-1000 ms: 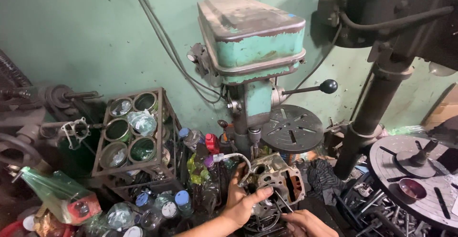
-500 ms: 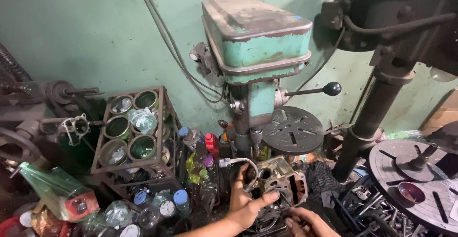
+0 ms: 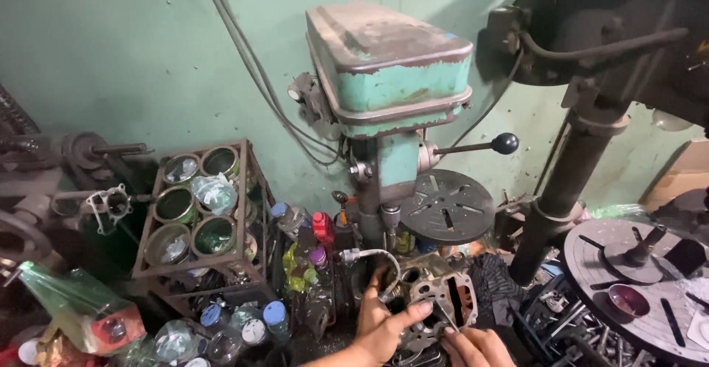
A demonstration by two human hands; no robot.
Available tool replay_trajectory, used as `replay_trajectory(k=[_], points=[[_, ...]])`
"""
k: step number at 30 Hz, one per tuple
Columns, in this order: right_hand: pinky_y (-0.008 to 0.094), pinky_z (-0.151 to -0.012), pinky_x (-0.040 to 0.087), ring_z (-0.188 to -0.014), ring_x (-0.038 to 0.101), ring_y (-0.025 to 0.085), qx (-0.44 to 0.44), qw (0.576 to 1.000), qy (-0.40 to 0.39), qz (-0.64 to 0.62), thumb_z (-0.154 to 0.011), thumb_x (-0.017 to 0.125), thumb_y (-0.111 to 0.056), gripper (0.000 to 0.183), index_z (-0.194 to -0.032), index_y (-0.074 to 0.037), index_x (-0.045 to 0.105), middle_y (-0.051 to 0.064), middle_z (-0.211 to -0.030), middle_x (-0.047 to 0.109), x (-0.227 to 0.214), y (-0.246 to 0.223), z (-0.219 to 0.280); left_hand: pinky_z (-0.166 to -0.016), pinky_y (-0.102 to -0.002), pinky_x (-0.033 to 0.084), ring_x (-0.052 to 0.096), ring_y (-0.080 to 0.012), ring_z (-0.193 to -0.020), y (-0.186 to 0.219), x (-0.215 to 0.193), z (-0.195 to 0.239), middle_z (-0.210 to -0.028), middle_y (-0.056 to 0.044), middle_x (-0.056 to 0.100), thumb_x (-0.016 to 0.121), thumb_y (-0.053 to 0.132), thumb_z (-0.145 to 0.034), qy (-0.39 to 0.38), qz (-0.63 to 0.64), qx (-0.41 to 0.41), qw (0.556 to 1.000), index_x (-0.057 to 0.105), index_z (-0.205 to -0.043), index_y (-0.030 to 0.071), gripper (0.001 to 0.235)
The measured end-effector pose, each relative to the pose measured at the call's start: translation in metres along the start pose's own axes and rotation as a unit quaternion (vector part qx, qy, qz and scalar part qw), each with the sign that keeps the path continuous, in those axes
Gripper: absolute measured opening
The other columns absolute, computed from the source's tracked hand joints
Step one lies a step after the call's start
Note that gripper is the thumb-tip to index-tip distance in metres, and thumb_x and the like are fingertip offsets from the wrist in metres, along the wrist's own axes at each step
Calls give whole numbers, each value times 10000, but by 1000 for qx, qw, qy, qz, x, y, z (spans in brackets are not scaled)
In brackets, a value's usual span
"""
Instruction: Using a drill press to machine and inspect a motorcycle engine cylinder head.
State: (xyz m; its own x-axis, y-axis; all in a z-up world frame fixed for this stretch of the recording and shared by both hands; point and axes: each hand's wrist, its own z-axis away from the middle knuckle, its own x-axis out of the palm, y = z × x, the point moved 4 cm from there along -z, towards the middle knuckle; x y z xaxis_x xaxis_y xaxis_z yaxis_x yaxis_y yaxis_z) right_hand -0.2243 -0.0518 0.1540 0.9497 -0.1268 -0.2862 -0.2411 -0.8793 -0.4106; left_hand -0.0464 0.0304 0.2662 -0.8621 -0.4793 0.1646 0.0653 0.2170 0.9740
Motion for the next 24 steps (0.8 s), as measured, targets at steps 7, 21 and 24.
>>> replay_trajectory(k=[7, 21, 24], points=[[257, -504, 458, -540, 536, 117, -53, 991, 23, 120, -704, 860, -97, 212, -898, -169, 810, -4, -745, 627, 2, -40, -12, -786, -351, 591, 743, -230, -796, -3, -3, 1, -964, -110, 789, 835, 138, -682, 17, 56, -47, 997, 634, -1249, 34, 611], [241, -879, 586, -967, 738, 125, 119, 933, -330, 81, -843, 744, -346, 389, -1231, -318, 757, 7, -1106, 747, 40, 96, 86, -1184, -727, 95, 124, -462, -1534, -53, -19, -5, -1637, -220, 201, 670, 693, -656, -10, -23, -394, 919, 380, -1509, 98, 1079], [180, -847, 568, -952, 732, 4, 92, 856, -509, -14, -914, 685, -353, 227, -1122, -336, 772, -126, -1027, 774, 49, 78, 67, -998, -492, 302, 416, -342, -1246, -37, -15, -1, -1419, -176, 496, 651, 548, -761, -18, 49, -417, 907, 591, -1399, 76, 796]])
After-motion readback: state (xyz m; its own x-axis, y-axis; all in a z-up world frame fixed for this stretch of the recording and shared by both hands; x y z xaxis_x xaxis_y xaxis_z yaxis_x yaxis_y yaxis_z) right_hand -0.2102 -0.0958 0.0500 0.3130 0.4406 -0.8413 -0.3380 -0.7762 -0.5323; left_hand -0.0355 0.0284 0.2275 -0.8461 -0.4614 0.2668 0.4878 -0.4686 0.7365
